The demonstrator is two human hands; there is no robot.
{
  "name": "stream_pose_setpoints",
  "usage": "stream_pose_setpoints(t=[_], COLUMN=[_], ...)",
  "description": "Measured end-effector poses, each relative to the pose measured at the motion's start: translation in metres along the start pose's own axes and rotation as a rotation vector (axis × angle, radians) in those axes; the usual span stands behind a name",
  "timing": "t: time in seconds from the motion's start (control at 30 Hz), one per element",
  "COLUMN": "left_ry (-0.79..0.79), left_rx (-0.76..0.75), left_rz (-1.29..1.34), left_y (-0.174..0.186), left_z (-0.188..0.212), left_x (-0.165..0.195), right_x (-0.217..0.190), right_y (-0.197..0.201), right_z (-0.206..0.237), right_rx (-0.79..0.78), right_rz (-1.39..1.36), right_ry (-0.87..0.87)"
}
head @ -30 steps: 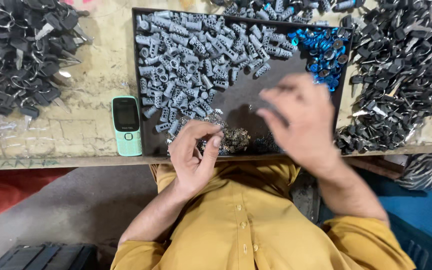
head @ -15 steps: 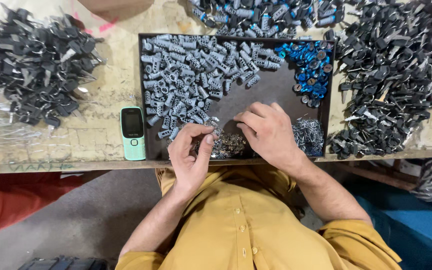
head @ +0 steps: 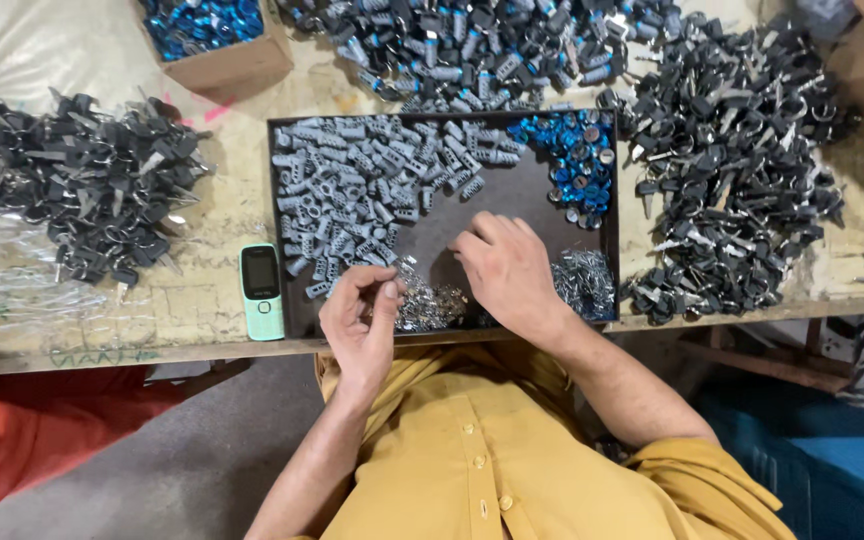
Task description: The person picks small metal pins and springs from a tray and inserts them by hand into lock cylinder plugs, pressing each part into place and setting finished cylinders on the workbench among keys and loose parts.
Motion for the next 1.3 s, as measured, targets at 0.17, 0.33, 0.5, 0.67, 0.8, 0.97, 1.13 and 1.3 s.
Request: stream_pose_setpoints(t=[0.17,0.33,0.5,0.67,0.8,0.97,1.13,1.3], left_ry=[0.044,-0.006,-0.083,-0.147,-0.11,-0.02,0.411,0.657], left_rx=[-0.043,-0.107,-0.076,-0.025,0.002,-0.025,-0.317,-0.538], left_rz=[-0.038,-0.012,-0.062,-0.141,-0.116,-0.16,0.254,0.501], left_y=[0.001,0.001,0.01,0.015,0.013,0.005,-0.013,-0.021], left_z=[-0.008,-0.013,-0.014,-0.013,-0.018,-0.028,-0.041,-0.022], left_x=[0.002,0.016,0.035,0.05,0.052,0.047,0.036,0.036], right_x=[-0.001,-0.01,-0.023,-0.041,-0.041,-0.03,-0.022,-0.029], right_y=[-0.003,0.006,0.022,0.028,0.021,0.014,0.018,0.024], right_z=[-0.009,-0.019,-0.032,-0.04,-0.042,-0.051,-0.042,-0.005], right_rx=[-0.012,0.046,0.123,0.117,0.071,0.033,0.108,0.234], right_rz=[0.0,-0.03,-0.204,-0.303,-0.45,-0.634,-0.98,-1.176], right_ry=[-0.055,-0.059,-0.103,-0.094,-0.145,-0.184,-0.267,-0.249])
Point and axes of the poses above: each hand's wrist, its own z-axis away from the middle knuckle, its own y-axis out of the back of the hand, x = y × z, the point moved 5 cm from there along -z, towards the middle knuckle, and after that the axes turned 10 degrees about y, right-handed, at the moved point
